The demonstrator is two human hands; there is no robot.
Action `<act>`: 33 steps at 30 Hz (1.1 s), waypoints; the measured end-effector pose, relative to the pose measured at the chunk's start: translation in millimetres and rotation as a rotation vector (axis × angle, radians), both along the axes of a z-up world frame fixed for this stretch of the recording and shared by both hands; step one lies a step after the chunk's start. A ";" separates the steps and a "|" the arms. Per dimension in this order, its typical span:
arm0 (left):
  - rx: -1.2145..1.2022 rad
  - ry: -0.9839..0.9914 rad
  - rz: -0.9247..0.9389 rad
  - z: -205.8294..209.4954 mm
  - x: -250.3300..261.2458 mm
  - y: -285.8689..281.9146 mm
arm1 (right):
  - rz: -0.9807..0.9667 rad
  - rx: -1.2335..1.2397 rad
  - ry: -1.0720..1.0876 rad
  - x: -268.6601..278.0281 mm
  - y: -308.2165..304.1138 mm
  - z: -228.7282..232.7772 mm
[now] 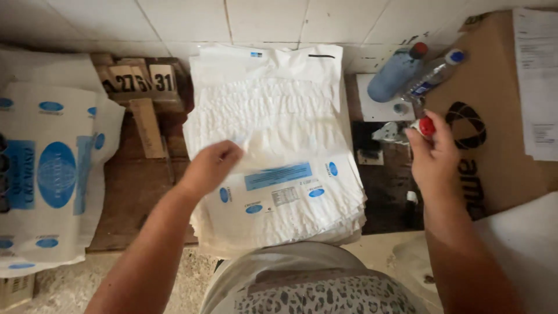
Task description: Labeling plastic cheese bags with a handheld stamp
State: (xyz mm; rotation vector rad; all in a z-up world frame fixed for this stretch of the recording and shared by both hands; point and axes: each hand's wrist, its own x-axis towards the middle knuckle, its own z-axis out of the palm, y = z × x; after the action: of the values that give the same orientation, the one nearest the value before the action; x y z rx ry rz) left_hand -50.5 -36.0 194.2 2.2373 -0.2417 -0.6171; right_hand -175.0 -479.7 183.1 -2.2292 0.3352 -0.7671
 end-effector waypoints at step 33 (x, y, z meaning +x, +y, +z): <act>-0.064 -0.045 -0.049 -43.5 -25.5 22.3 | 0.328 0.153 -0.050 -54.2 104.9 28.0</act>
State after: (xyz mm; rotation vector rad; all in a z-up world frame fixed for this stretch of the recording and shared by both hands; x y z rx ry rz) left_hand -76.0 -13.7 150.7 2.1914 -0.3351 -0.5771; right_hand -229.2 -374.8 211.1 -2.0482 0.0006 -0.5980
